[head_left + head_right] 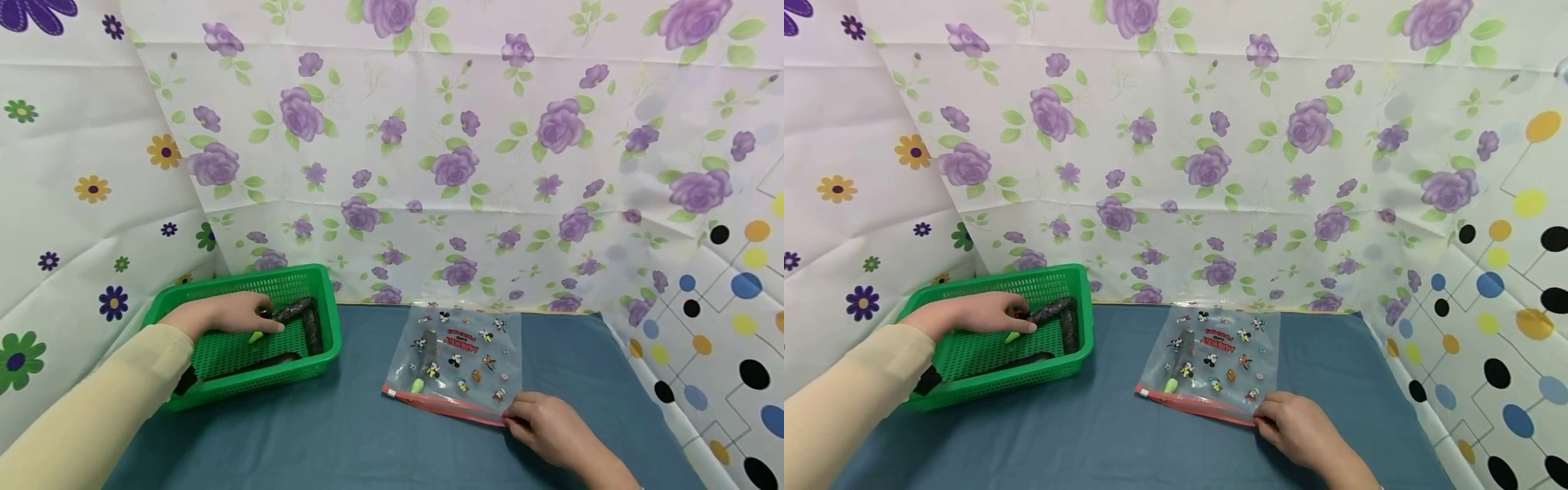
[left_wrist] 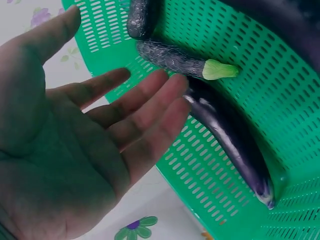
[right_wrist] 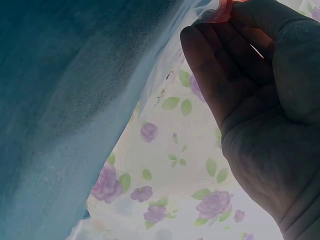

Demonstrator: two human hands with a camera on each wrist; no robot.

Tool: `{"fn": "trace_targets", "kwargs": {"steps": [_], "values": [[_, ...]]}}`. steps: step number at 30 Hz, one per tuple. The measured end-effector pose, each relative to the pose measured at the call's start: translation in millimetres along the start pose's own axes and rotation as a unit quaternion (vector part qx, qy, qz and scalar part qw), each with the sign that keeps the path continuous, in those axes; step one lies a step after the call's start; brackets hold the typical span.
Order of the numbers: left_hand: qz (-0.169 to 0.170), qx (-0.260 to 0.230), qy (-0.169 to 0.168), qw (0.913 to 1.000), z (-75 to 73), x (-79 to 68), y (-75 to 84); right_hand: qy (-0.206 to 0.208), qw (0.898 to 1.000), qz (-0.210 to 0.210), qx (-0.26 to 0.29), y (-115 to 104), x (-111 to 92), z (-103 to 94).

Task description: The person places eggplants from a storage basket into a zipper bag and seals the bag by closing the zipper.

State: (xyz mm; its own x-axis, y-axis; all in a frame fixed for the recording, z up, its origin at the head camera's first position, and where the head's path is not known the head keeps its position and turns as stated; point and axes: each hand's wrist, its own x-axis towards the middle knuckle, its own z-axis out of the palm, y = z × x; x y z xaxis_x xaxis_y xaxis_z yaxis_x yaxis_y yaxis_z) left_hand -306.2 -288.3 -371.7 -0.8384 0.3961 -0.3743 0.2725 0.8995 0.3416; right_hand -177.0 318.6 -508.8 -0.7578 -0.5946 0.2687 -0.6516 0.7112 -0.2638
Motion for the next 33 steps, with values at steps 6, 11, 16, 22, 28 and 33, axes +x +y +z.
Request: {"fn": "trace_targets", "kwargs": {"steps": [6,11,16,22,28,33], "values": [[-0.017,-0.044,-0.052,0.9975,4.4,-1.0,-3.3,0.005,1.0,-0.001,-0.003,0,0,0.0],[-0.034,-0.066,-0.083,0.9938,9.5,-0.2,-5.9,-0.003,1.0,0.004,-0.001,-1,0,-0.3],[-0.044,-0.063,-0.101,0.9919,13.9,1.3,-4.5,-0.008,1.0,0.01,0.0,0,0,-0.8],[-0.052,-0.051,-0.115,0.9906,16.1,1.2,-0.5,-0.003,1.0,0.003,0.001,0,-1,-0.6],[-0.056,-0.04,-0.129,0.9892,18.5,1.0,0.1,0.0,1.0,-0.001,0.001,1,-1,-0.3],[-0.061,-0.039,-0.143,0.9871,20.5,2.0,0.9,-0.001,1.0,0.0,0.002,1,-1,-1.1]]}}
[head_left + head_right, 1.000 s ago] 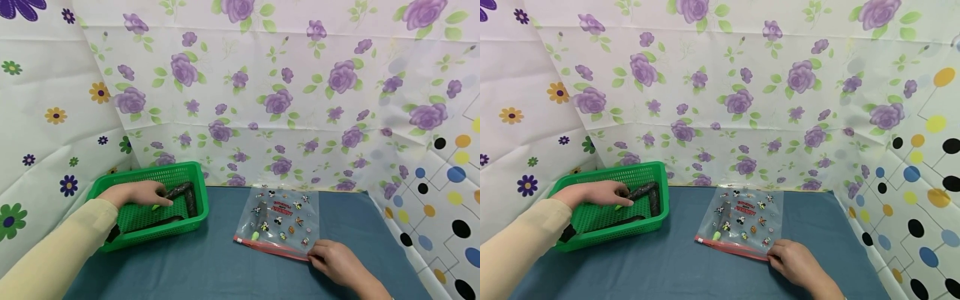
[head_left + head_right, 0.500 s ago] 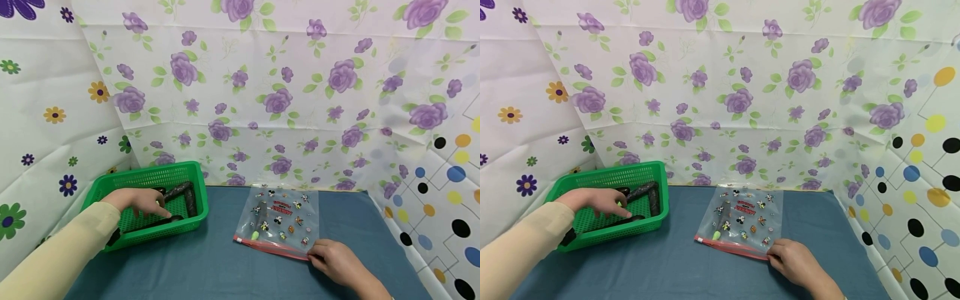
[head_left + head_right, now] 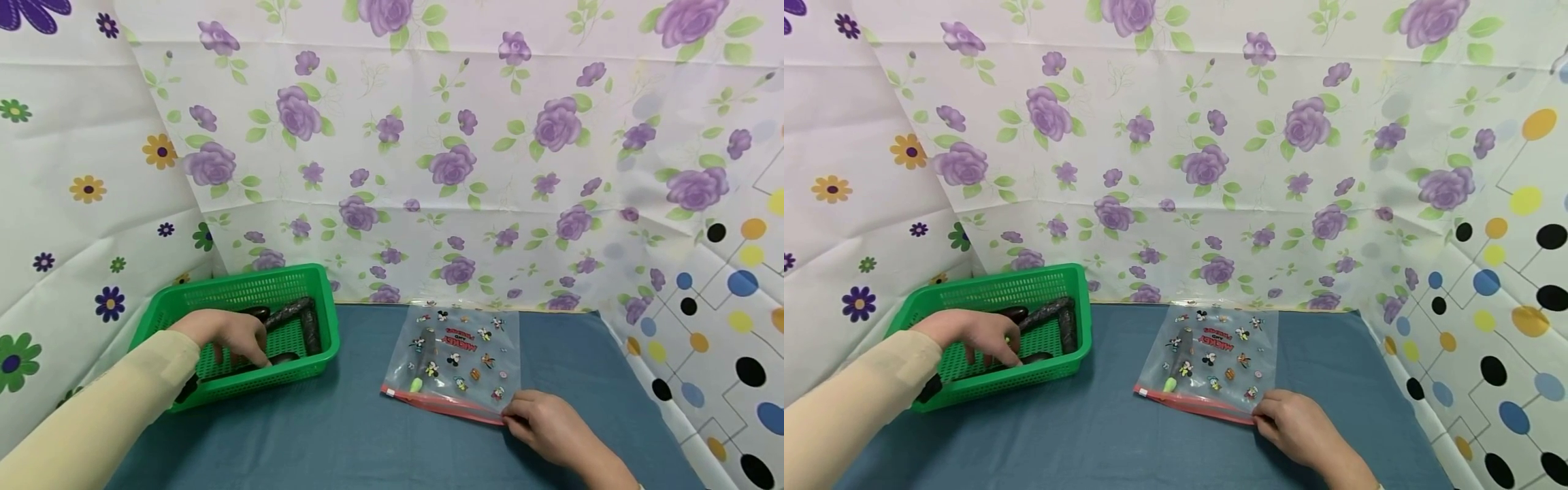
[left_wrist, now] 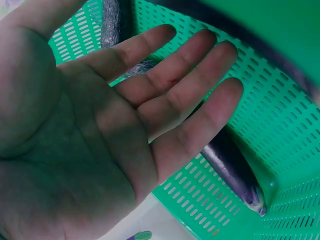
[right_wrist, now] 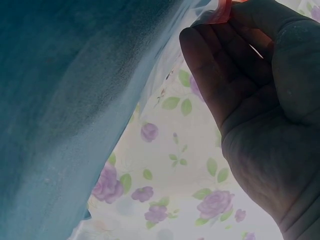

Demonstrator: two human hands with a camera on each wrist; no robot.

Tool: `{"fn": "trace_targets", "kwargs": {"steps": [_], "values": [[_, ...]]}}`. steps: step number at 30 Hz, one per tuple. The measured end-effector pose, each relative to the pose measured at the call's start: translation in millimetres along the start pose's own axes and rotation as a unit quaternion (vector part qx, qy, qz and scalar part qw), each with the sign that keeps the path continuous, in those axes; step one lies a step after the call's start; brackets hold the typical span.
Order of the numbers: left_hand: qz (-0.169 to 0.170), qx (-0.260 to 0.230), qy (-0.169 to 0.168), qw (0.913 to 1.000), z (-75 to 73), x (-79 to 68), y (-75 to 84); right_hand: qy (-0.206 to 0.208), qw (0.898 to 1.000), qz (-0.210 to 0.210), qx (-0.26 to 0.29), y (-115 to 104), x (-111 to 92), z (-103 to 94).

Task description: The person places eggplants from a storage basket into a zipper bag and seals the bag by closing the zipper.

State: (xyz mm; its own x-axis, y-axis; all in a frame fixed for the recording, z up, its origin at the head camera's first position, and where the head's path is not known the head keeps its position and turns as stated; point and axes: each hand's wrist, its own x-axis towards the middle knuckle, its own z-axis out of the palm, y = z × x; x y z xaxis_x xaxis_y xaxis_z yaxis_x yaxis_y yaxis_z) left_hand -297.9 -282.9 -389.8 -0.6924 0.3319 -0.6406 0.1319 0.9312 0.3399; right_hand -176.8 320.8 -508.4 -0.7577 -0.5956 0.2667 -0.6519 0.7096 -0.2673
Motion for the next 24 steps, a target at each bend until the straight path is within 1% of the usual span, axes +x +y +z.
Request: {"fn": "trace_targets", "kwargs": {"steps": [6,10,15,20,24], "values": [[-0.002,0.003,-0.011,0.9999,1.1,3.1,3.0,-0.006,1.0,0.008,-0.002,0.0,-0.8,-0.5],[-0.001,0.005,-0.011,0.9999,3.0,5.7,3.9,-0.004,1.0,0.006,-0.001,-0.2,-1.2,-0.7],[-0.001,0.015,-0.011,0.9998,3.5,6.2,5.9,0.007,1.0,-0.003,-0.004,1.0,-1.1,-0.4],[0.001,0.029,-0.01,0.9995,2.4,6.0,8.4,0.007,1.0,0.001,-0.002,1.8,-1.2,-0.7],[-0.002,0.038,-0.007,0.9993,8.1,6.6,9.1,0.006,1.0,0.004,0.001,1.5,-1.2,-1.9]]}}
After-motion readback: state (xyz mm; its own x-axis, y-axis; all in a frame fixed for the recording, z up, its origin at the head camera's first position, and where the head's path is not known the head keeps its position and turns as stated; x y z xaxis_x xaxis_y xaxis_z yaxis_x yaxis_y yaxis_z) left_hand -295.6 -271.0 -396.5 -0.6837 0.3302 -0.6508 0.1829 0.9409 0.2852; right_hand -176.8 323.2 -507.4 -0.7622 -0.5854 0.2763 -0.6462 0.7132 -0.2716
